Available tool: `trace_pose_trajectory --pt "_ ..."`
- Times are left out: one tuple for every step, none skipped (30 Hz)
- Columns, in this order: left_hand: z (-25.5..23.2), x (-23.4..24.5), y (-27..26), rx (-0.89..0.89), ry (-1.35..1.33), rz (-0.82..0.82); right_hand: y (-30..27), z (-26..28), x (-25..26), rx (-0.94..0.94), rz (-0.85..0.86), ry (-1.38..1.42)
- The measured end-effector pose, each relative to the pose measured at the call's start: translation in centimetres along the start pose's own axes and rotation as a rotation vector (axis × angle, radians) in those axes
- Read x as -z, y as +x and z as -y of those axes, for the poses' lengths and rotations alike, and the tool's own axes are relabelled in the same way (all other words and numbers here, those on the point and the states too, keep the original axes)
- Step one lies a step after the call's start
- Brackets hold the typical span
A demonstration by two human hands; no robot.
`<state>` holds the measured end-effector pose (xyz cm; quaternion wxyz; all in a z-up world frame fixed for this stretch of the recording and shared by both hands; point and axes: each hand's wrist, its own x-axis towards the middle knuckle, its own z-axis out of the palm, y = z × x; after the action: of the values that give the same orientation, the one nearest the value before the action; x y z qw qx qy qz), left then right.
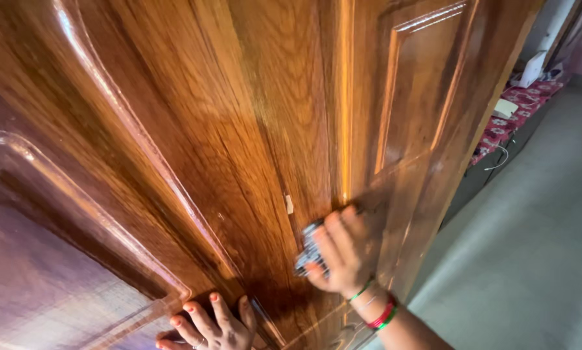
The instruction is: The person wipes the surface of a wooden door using a cloth and manipulates the door handle and latch by hand.
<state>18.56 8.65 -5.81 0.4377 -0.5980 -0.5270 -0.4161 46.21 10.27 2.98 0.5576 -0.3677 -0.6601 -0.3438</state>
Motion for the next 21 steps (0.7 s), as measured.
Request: trace_pose_trajectory --pt "-0.1 -0.3 0.0 0.009 0.000 -0.029 0.4 -1.5 0.3 -0.067 -0.047 -0.005" --pt "-0.3 -0.6 0.0 0.018 0.001 -0.058 0.7 -3.1 1.0 -0.135 -0.051 -0.049" --pt "-0.4 -0.8 0.0 0.023 0.001 -0.086 0.8 -4.7 1.6 -0.206 -0.055 -0.094" --pt "-0.3 -1.0 0.1 0.006 -0.011 -0.099 1.0 -6.6 1.8 -0.294 -0.097 -0.087" --pt "0.0 -1.1 0.2 -0.013 -0.024 -0.113 1.0 -8.4 1.9 -0.384 -0.141 -0.080" --pt "0.1 -1.3 0.3 -0.032 -0.038 -0.127 1.0 -10.2 2.1 -0.460 -0.186 -0.059" --pt "0.0 -1.4 0.3 -0.019 -0.043 -0.140 0.8 -11.9 2.5 -0.537 -0.232 -0.038" --pt "-0.2 -1.5 0.3 -0.006 -0.047 -0.154 0.6 -13.5 2.8 -0.624 -0.274 -0.034" --pt "-0.4 -1.6 0.3 0.008 -0.053 -0.169 0.5 -15.0 3.0 -0.709 -0.315 -0.031" --pt "-0.4 -1.7 0.3 0.005 -0.050 -0.175 0.3 -15.9 3.0 -0.794 -0.356 -0.028" --pt "-0.3 -1.7 0.4 0.003 -0.048 -0.180 0.0 -16.2 3.1 -0.768 -0.345 -0.038" --pt "-0.4 -1.7 0.3 0.001 -0.046 -0.186 -0.1 -16.4 3.2 -0.742 -0.334 -0.047" --pt "-0.7 -1.7 0.1 0.030 -0.057 -0.179 0.1 -16.4 3.3 -0.715 -0.323 -0.055" --pt "-1.0 -1.6 -0.1 0.058 -0.068 -0.172 0.6 -16.4 3.5 -0.688 -0.306 -0.064" --pt "-1.3 -1.7 -0.3 0.088 -0.078 -0.167 1.5 -16.4 3.7 -0.659 -0.288 -0.070" --pt "-1.4 -1.7 -0.5 0.108 -0.088 -0.145 2.8 -16.5 4.1 -0.630 -0.271 -0.077" --pt "-1.4 -1.8 -0.6 0.121 -0.101 -0.130 4.4 -17.0 4.5 -0.592 -0.276 -0.058" --pt "-1.4 -1.9 -0.8 0.131 -0.104 -0.123 6.4 -17.6 4.9 -0.553 -0.282 -0.039" --pt "-1.5 -2.1 -0.9 0.127 -0.099 -0.126 8.5 -18.1 5.2 -0.495 -0.273 -0.040" --pt "-1.6 -2.5 -0.9 0.124 -0.090 -0.130 10.7 -18.6 5.6 -0.437 -0.265 -0.041" --pt "-1.5 -2.5 -1.1 0.115 -0.086 -0.132 12.5 -18.7 5.8 -0.416 -0.267 -0.003"
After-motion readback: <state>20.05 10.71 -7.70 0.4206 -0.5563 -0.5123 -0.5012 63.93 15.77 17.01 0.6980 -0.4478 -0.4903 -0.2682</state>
